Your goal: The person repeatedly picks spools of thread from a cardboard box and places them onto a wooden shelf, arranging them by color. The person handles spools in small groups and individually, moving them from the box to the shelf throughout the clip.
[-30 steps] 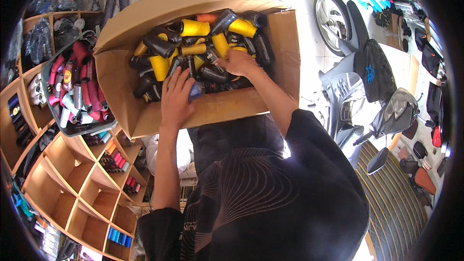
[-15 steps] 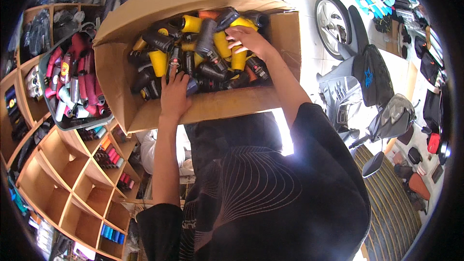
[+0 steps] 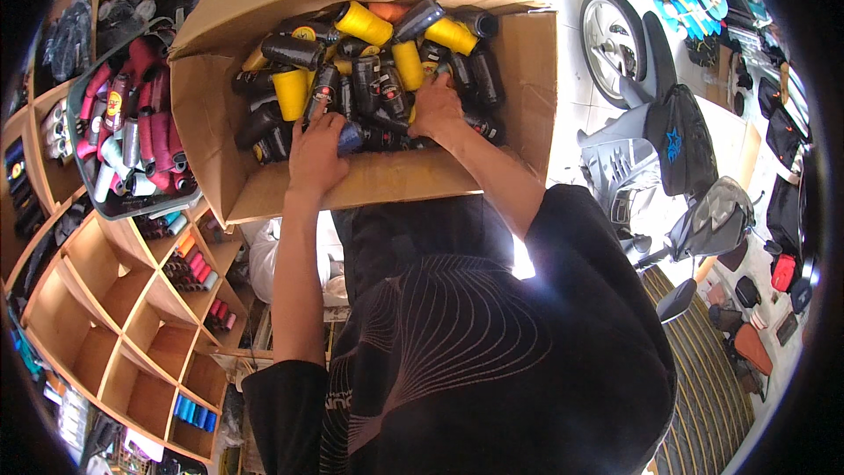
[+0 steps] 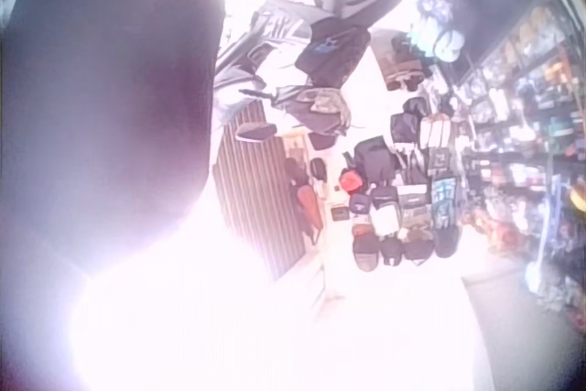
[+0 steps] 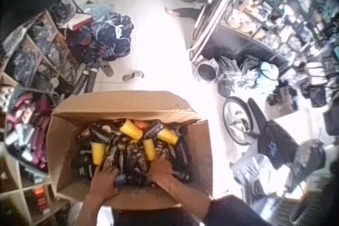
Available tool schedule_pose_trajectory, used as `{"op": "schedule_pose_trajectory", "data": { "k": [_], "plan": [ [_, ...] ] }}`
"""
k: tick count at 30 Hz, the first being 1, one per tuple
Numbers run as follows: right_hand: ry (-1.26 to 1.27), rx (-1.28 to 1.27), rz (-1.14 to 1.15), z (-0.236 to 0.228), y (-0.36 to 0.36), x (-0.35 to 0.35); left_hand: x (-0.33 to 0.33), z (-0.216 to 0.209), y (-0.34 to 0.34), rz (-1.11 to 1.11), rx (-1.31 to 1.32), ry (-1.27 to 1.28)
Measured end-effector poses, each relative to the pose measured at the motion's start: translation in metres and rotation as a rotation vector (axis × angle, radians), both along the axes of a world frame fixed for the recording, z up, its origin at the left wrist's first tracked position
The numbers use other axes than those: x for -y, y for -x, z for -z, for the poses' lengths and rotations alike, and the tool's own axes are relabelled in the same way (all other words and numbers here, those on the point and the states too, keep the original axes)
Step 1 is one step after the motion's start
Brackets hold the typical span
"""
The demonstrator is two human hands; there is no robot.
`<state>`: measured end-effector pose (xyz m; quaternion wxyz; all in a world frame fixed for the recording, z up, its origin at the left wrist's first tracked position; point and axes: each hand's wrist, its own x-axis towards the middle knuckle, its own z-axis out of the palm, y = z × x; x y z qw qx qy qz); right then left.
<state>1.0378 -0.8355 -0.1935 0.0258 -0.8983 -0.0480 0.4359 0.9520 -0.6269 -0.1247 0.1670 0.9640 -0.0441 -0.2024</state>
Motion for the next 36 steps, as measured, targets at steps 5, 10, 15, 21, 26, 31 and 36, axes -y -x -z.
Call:
{"op": "schedule_pose_trajectory", "data": {
  "k": [5, 10, 15, 21, 26, 31, 36],
  "plan": [
    [-0.705, 0.117, 0.166, -0.029, 0.01, 0.0, 0.001, -0.014, -0.011, -0.159, 0.253, 0.141],
    [-0.495, -0.069, -0.014, -0.005, -0.036, 0.023, 0.002, -0.014, -0.003, 0.085, 0.24, 0.111],
    [-0.009, 0.337, -0.507, 0.053, 0.0, 0.097, 0.01, 0.002, -0.005, 0.225, -0.014, -0.029],
    [0.004, -0.199, -0.398, 0.032, 0.01, 0.064, 0.005, 0.004, -0.001, -0.021, 0.028, -0.035],
    [-0.009, -0.234, -0.247, 0.067, 0.004, 0.064, 0.0, 0.012, 0.004, -0.083, 0.114, -0.106],
    [-0.066, -0.425, -0.441, 0.034, 0.004, 0.065, 0.003, 0.007, 0.001, -0.1, 0.137, -0.068],
    [-0.198, -0.307, -0.511, 0.025, 0.01, 0.074, 0.02, -0.023, -0.001, 0.038, -0.28, 0.211]
  ]
}}
